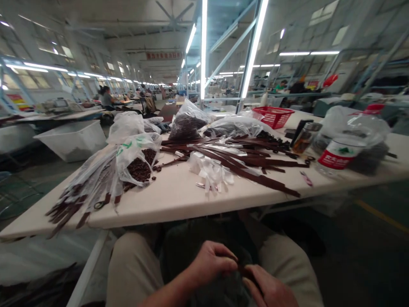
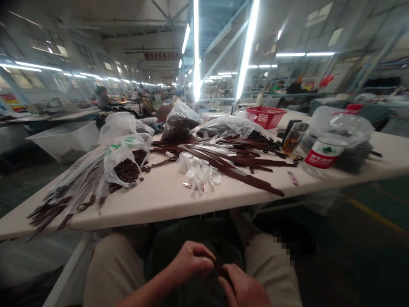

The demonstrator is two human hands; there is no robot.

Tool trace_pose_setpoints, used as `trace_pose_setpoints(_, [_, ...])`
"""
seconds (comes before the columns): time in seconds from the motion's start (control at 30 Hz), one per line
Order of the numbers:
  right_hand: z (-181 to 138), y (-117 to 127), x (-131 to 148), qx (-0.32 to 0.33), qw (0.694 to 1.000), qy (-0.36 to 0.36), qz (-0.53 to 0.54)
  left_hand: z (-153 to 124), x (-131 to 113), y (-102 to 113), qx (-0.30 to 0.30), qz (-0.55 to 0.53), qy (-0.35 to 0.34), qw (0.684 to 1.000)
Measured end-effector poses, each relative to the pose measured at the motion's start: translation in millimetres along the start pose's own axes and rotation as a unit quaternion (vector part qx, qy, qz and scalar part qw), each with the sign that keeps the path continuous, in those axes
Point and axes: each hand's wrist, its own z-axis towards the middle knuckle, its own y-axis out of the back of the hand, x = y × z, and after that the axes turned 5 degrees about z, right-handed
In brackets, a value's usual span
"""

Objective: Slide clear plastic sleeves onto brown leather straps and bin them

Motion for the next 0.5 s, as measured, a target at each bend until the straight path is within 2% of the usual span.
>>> trace_pose_setpoints(0.13, [-5,2,14,0.008,0.999,-0.034,-0.028,-4,0,1,0.026,0.010,0.004,1.000])
trace_pose_setpoints(0.27, [-4,8,25,0.045,0.996,-0.077,0.008,-8,3,-7,0.062,0.014,0.021,0.998])
trace_pose_setpoints(0.4, [5,17,33,0.083,0.984,-0.104,0.121,-13,7,-15,0.066,-0.019,0.018,0.997])
trace_pose_setpoints(0.5, [13,24,38,0.101,0.959,-0.112,0.240,-16,3,-13,0.067,-0.046,-0.008,0.997])
